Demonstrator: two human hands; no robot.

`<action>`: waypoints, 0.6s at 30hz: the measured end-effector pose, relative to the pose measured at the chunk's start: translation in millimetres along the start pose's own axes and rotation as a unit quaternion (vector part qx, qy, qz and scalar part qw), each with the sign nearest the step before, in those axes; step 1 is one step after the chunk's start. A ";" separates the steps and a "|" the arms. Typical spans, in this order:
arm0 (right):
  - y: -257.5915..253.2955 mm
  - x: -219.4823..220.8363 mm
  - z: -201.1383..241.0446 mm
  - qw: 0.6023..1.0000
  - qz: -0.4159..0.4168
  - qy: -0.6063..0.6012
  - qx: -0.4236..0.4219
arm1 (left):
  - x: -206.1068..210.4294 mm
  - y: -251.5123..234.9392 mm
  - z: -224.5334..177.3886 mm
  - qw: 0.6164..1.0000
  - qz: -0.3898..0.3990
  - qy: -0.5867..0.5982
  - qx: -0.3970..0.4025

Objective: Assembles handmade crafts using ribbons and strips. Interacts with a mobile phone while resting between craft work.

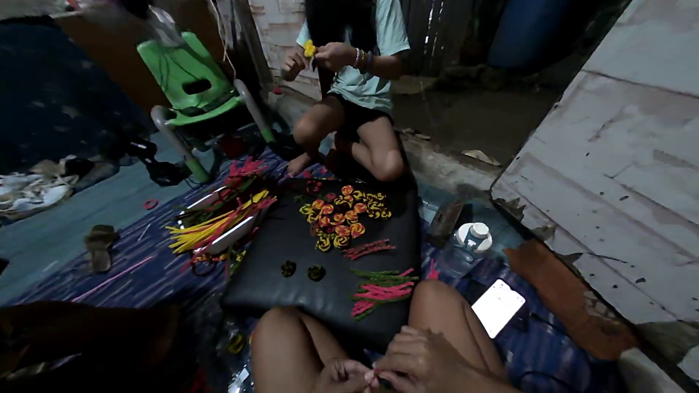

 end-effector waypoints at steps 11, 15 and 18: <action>-15.9 4.1 0.8 0.884 0.258 -0.278 0.274 | 12.1 29.7 -22.4 0.670 -0.058 -0.653 0.349; -11.4 5.8 4.0 0.915 0.159 -0.277 0.248 | -0.9 20.9 -27.3 0.829 -0.019 -0.478 0.288; -7.7 3.2 10.0 0.951 0.081 -0.238 0.180 | -5.6 13.7 -17.6 0.972 0.035 -0.194 0.128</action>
Point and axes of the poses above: each hand's wrist, its own y-axis away from the middle knuckle, its own x-axis out of the palm, z = x × y, the point moved 5 cm from there along -y, towards the middle knuckle, and after that the axes turned 9 degrees about y, right-handed, at the moved point
